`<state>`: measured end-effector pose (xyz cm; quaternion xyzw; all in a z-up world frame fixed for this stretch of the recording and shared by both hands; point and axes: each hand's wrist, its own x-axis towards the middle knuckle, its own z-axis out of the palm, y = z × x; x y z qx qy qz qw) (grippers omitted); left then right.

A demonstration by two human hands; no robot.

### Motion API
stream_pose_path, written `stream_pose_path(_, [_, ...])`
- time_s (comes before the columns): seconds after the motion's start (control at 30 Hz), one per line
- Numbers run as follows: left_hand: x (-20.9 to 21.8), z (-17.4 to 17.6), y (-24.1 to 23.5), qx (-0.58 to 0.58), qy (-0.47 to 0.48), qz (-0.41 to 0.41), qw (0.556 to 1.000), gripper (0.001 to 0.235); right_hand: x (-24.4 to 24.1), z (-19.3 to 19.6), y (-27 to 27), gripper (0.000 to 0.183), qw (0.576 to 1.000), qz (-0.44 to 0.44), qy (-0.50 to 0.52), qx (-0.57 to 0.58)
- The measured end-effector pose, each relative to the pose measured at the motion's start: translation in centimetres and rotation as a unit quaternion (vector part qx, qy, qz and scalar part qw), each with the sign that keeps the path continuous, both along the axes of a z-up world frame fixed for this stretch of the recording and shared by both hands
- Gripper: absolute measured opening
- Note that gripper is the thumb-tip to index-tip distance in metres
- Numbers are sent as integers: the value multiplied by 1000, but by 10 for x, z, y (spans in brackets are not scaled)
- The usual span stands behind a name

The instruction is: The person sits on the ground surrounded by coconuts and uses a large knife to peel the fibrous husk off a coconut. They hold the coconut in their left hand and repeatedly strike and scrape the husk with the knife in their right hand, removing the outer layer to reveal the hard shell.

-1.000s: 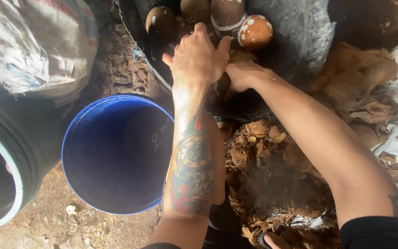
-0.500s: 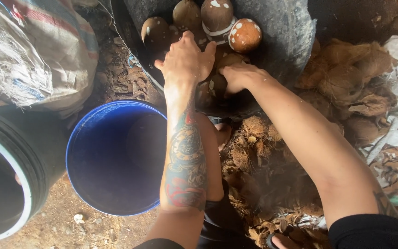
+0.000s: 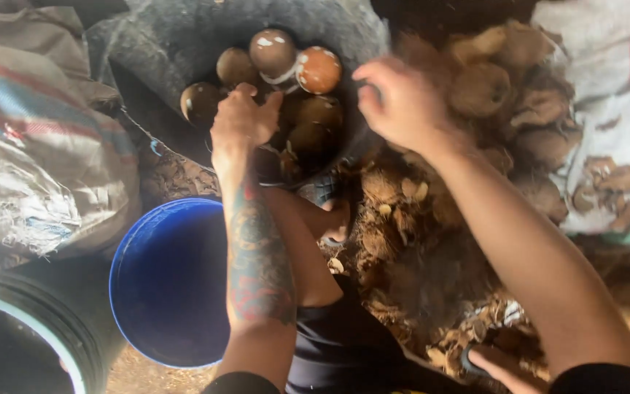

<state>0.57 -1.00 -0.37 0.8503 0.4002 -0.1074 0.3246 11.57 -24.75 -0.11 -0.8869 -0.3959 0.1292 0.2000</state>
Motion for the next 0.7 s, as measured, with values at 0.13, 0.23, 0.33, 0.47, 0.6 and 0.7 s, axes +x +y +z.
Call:
stream_pose_path(0.13, [7, -17, -5, 55, -90, -31, 994, 58, -25, -37, -155, 16, 958, -49, -126, 253])
stream_pose_path(0.23, [17, -27, -20, 118, -179, -63, 975, 40, -72, -118, -262, 12, 958, -245, -14, 149])
stream_pose_path(0.33, [28, -27, -50, 181, -280, -133, 933, 24, -145, -159, -303, 15, 882, -420, 215, 2])
stream_pose_path(0.47, [37, -33, -88, 191, -355, -225, 887, 15, -229, -194, -294, 44, 816, -436, 363, -110])
stream_pose_path(0.6, [41, -35, -122, 124, -388, -289, 866, 11, -253, -230, -271, 75, 815, -369, 423, -143])
stream_pose_path(0.7, [39, -29, -141, 51, -402, -350, 845, 10, -261, -243, -262, 91, 817, -381, 406, -147])
